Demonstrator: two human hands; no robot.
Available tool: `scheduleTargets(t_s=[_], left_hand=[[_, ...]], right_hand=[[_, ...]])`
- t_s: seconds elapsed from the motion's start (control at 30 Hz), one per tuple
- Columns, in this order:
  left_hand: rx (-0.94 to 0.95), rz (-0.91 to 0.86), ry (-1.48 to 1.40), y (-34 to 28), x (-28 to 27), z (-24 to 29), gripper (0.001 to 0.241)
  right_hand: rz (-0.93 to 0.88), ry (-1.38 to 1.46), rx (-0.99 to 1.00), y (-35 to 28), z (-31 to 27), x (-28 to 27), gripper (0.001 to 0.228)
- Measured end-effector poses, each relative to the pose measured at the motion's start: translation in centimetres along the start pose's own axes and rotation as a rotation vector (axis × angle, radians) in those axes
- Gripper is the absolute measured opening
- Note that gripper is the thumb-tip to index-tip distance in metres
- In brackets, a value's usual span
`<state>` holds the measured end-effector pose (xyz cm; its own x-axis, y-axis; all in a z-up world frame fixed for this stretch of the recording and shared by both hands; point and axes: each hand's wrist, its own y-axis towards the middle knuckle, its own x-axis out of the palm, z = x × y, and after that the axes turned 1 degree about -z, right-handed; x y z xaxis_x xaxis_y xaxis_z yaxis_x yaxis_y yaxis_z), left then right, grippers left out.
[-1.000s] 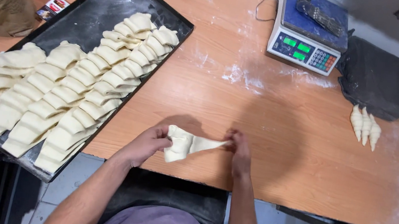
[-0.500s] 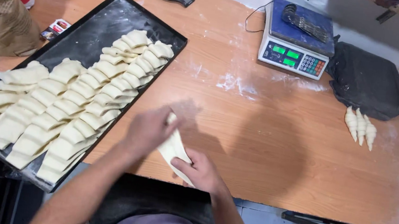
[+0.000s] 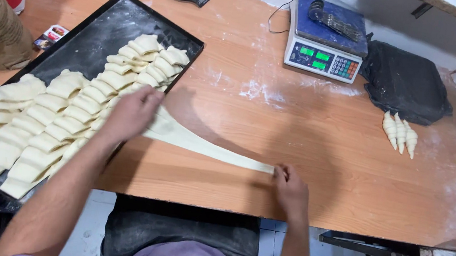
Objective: Rolling and shaping triangles of dough into croissants on a bakery workbench.
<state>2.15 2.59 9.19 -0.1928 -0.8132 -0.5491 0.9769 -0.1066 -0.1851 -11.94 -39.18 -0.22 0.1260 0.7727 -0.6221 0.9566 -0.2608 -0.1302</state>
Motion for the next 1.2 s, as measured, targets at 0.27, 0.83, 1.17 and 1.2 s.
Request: scheduleTargets(t_s=[0.27,0.83,1.17,1.2], left_hand=[[0.12,-0.501,-0.644,-6.9,5.2,6.2,0.033],[0.709,-0.201,-0.056,-7.8,-1.5,18.9,0.042],[0.916,0.106,-0.03,-2.4,-0.1,16.4,0.019],[0.976,0.137,0.026,-2.5,0.3,15.8,0.018]], right_hand=[[0.168,0.076,-0.813,-7.6,-17.2,4.9,0.061],[-0.271,0.497,-0.603,-1.0,-24.8,-6.9,0.032],[0.178,0.05,-0.927,2.6,-25.5,-6.3,0.02],[0.208,0.039,-0.993,2.1,-25.0,-6.0,0.018]])
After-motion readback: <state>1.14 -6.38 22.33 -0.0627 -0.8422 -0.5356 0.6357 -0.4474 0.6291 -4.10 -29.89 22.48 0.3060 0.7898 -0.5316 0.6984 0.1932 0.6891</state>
